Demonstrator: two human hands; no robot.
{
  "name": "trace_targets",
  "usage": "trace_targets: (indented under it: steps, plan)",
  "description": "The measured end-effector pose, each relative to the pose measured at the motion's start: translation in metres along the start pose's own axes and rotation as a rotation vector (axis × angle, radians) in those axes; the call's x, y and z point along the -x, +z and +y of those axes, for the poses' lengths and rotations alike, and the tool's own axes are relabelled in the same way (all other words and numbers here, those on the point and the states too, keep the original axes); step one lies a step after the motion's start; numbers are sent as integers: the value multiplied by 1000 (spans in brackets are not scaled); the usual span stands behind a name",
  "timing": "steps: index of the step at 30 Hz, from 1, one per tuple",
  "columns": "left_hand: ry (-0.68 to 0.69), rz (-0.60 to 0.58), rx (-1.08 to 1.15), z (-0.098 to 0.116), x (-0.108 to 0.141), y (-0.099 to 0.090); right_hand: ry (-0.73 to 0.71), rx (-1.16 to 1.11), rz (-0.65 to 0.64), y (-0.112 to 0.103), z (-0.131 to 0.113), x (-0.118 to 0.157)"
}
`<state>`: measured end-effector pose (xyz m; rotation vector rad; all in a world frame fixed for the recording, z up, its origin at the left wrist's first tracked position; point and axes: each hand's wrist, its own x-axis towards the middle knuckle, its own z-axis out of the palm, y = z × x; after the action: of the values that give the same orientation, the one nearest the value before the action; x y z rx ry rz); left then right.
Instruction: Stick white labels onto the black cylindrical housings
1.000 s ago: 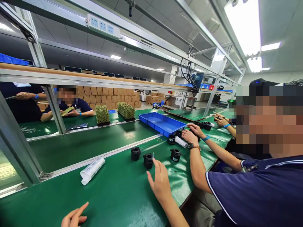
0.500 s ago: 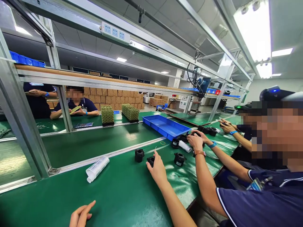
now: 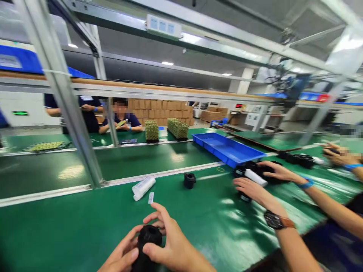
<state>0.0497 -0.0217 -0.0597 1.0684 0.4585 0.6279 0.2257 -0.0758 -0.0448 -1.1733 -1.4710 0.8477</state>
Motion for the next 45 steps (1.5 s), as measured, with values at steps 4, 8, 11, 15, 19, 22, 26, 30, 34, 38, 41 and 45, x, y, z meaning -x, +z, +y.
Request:
trace_targets:
  steps: [4,8,11,15,19,22,26,30,34,38,41,45]
  plan:
    - [-36,56,322,7,-5,-10,-18,-80,-128,6,-12,-42]
    - [-44,164,603,8,-16,-29,-41,64,57,8,5,-69]
    - [-106,176,742,13,-18,-35,-28,76,278,8,29,-71]
    - [-94,221,790,22,-15,-31,-57,101,349,10,49,-64]
    - [-127,355,799,24,-16,-28,-28,70,280,14,48,-59]
    - [-152,395,827,25,-17,-28,-20,53,179,17,45,-55]
    - [-81,325,831,25,-16,-28,-78,65,70,21,41,-48]
    - [-38,303,831,21,-14,-28,-55,9,-6,25,37,-47]
    - [-58,297,720,12,-14,-28,53,-156,-48,26,38,-49]
    - [-4,386,495,8,-12,-29,97,-241,-133,23,37,-52]
    - [-42,430,362,9,-8,-26,47,-171,-144,25,30,-49]
    - [-97,602,237,11,0,-24,-79,-131,-81,34,22,-44]
